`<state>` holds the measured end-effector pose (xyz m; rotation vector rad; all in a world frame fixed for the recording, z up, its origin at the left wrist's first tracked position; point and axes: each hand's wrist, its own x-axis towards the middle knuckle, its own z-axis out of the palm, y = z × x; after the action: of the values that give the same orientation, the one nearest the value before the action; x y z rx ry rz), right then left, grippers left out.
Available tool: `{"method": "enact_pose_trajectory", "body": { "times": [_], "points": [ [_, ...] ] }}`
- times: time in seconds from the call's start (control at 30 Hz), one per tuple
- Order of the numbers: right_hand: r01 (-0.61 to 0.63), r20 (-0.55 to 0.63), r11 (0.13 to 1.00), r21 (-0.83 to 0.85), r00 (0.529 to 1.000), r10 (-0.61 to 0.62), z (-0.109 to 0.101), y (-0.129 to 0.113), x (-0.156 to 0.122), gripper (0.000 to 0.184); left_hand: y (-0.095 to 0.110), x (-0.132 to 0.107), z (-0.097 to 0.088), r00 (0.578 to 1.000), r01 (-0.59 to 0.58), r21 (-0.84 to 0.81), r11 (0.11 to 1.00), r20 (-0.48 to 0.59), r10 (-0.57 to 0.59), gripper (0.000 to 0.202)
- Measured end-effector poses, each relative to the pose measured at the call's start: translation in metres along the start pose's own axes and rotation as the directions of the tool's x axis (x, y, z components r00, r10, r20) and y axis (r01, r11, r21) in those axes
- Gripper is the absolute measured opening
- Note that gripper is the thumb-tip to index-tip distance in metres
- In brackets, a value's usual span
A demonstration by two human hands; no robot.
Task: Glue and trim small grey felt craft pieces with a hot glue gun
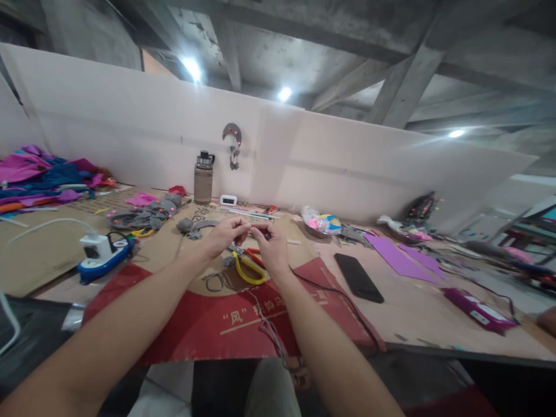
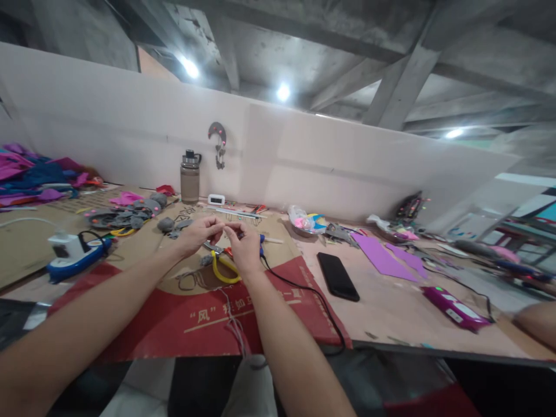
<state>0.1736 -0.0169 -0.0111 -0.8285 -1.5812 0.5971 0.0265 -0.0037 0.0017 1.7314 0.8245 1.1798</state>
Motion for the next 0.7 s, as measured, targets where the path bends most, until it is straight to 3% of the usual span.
{"method": "enact_pose_trajectory", "body": {
  "times": [0.5, 0.7],
  "points": [
    [0.194, 0.044, 0.933, -0.304, 0.981, -0.19, 0.0, 0.002, -0.007, 0.017, -0.013, -0.001, -0.005, 0.968, 0.232, -0.177, 0.956, 0.141, -0.208, 0.036],
    [0.206, 0.065, 0.882, -0.423, 0.978, -0.197, 0.0, 0.003, -0.006, 0.017, -0.011, -0.003, -0.001, 0.95, 0.299, -0.306, 0.904, 0.18, -0.254, 0.03]
  ]
}}
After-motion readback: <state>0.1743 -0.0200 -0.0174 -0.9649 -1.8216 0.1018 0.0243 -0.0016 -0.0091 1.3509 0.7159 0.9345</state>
